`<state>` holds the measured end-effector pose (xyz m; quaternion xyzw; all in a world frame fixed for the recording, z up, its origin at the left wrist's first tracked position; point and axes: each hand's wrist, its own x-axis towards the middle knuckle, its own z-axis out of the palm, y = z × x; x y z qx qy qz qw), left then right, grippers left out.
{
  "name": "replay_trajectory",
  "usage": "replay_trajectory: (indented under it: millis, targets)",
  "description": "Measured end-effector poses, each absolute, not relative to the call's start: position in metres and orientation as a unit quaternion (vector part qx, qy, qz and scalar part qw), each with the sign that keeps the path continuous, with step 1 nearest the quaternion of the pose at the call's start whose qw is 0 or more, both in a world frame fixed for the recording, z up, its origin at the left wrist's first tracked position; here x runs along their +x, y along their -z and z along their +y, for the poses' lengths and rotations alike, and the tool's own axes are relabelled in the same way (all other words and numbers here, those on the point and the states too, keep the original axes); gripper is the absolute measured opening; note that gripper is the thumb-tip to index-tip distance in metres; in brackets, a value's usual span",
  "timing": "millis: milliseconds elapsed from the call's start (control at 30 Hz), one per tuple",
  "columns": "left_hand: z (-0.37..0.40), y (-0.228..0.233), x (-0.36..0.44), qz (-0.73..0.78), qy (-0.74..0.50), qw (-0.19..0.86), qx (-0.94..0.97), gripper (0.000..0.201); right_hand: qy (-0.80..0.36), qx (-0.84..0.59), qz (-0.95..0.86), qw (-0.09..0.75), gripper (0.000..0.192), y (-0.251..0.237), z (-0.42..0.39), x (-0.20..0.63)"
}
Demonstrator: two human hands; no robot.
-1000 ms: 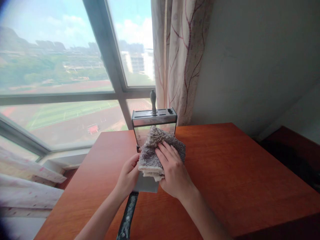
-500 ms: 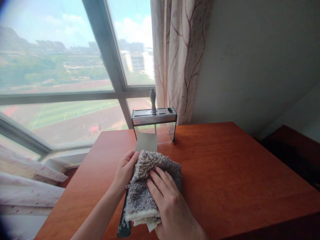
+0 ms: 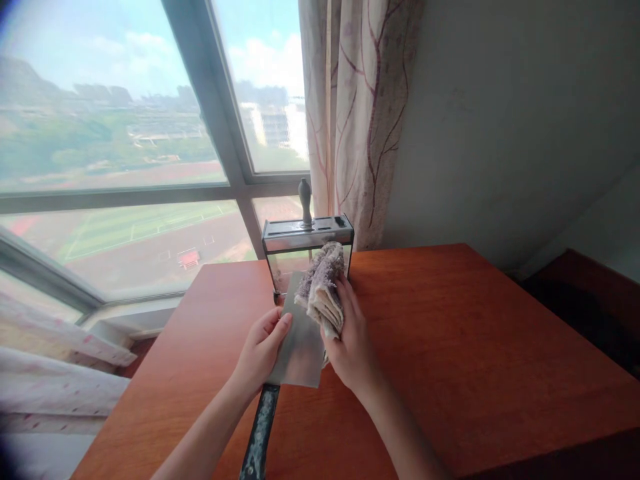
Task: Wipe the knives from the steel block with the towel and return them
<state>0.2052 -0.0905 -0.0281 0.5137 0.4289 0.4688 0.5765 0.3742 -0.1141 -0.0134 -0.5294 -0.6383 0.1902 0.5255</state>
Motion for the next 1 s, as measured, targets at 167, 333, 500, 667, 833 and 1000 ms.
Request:
replay_trajectory:
  millis: [167, 333, 500, 667, 833, 1000]
  targets:
    - [-0.087, 0.028, 0.202, 0.464, -0.503, 0.527, 0.504, 0.036, -0.369, -0.523, -0.499, 0.585, 0.038, 0.021, -0.133, 0.352]
    - [-0.082, 0.026, 0.189, 0.496, -0.526, 0.477, 0.500, 0.033, -0.435, -0.522, -0.440, 0.587, 0.038, 0.035, -0.154, 0.341]
    - [-0.083, 0.026, 0.187, 0.499, -0.531, 0.444, 0.522, 0.031, -0.491, -0.527, -0.369, 0.587, 0.042, 0.041, -0.161, 0.348]
    - [-0.094, 0.027, 0.197, 0.484, -0.501, 0.428, 0.577, 0.031, -0.505, -0.485, -0.356, 0.618, 0.043, 0.030, -0.144, 0.358]
    - [-0.099, 0.028, 0.201, 0.470, -0.479, 0.421, 0.611, 0.033, -0.491, -0.477, -0.360, 0.633, 0.043, 0.027, -0.133, 0.367]
    - [-0.094, 0.026, 0.200, 0.491, -0.505, 0.414, 0.577, 0.033, -0.462, -0.513, -0.408, 0.597, 0.044, 0.040, -0.141, 0.372]
